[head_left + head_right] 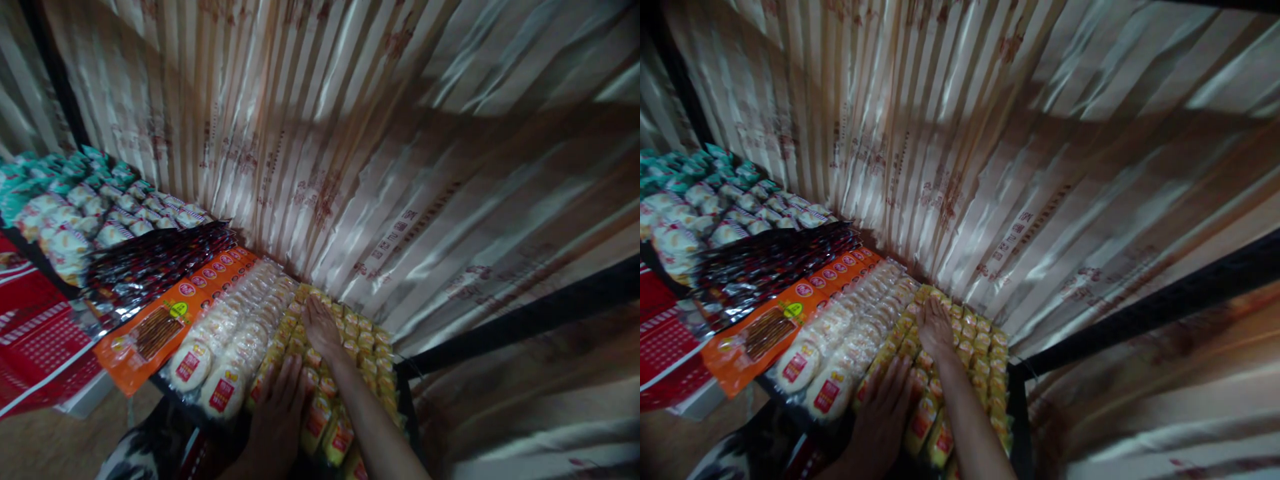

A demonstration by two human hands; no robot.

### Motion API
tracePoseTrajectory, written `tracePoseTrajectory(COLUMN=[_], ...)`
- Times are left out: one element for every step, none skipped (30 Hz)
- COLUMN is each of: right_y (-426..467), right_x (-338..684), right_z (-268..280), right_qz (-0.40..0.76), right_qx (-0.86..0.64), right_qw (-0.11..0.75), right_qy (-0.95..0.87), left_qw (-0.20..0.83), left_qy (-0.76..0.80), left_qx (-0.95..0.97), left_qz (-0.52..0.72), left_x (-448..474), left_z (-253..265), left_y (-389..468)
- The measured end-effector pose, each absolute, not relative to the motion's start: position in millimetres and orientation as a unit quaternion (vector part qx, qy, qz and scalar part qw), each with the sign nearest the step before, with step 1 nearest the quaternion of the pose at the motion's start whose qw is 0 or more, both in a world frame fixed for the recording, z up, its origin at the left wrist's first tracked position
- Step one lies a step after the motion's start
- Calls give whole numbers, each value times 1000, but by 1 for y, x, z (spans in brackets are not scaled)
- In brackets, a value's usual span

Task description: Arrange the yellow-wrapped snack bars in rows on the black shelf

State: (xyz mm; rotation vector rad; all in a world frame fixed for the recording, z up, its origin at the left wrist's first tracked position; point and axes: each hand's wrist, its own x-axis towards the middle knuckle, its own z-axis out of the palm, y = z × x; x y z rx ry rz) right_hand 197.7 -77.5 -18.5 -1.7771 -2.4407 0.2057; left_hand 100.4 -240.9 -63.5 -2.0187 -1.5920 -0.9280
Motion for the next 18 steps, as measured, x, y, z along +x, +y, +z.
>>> tracePoseTrajectory(right_y=[-79, -80, -79, -78, -75, -71, -66, -61, -56, -51, -47, -44, -41, -40, -39, -39, -39, -39], right_x=[198, 199, 200, 201, 201, 201, 201, 201, 201, 200, 199, 198, 198, 197, 196, 195, 195, 195], right_z=[-18, -16, -15, -13, -11, -9, -7, -6, -5, -5, -6, -7, -8, -11, -13, -15, -17, -18], right_qz=[70, 73, 75, 76, 73, 67, 61, 56, 53, 55, 59, 65, 70, 74, 77, 80, 84, 89], right_qx=[-585, -586, -588, -593, -596, -600, -604, -609, -616, -624, -631, -636, -636, -633, -629, -626, -624, -623], right_qw=[61, 66, 74, 85, 98, 109, 115, 115, 109, 99, 87, 74, 62, 52, 45, 42, 42, 48], right_qy=[-806, -805, -802, -797, -793, -790, -786, -783, -778, -773, -768, -766, -766, -769, -772, -775, -776, -776], left_qw=[199, 196, 194, 192, 189, 183, 178, 172, 168, 170, 173, 179, 185, 186, 188, 187, 185, 182], left_qy=[-575, -577, -576, -574, -570, -569, -566, -565, -565, -564, -564, -563, -560, -560, -559, -558, -558, -560], left_qx=[-721, -720, -720, -719, -718, -717, -716, -715, -714, -713, -714, -715, -718, -720, -721, -721, -721, -719], left_qz=[-331, -332, -336, -343, -351, -359, -368, -374, -378, -380, -377, -374, -369, -365, -366, -366, -367, -369], left_x=[101, 101, 102, 103, 104, 105, 106, 107, 107, 107, 107, 106, 106, 105, 105, 104, 104, 104], left_z=[-64, -66, -68, -70, -72, -74, -75, -76, -77, -77, -76, -76, -75, -75, -74, -75, -75, -75], left_y=[-241, -241, -240, -240, -240, -239, -239, -239, -239, -238, -238, -238, -238, -237, -237, -237, -237, -237])
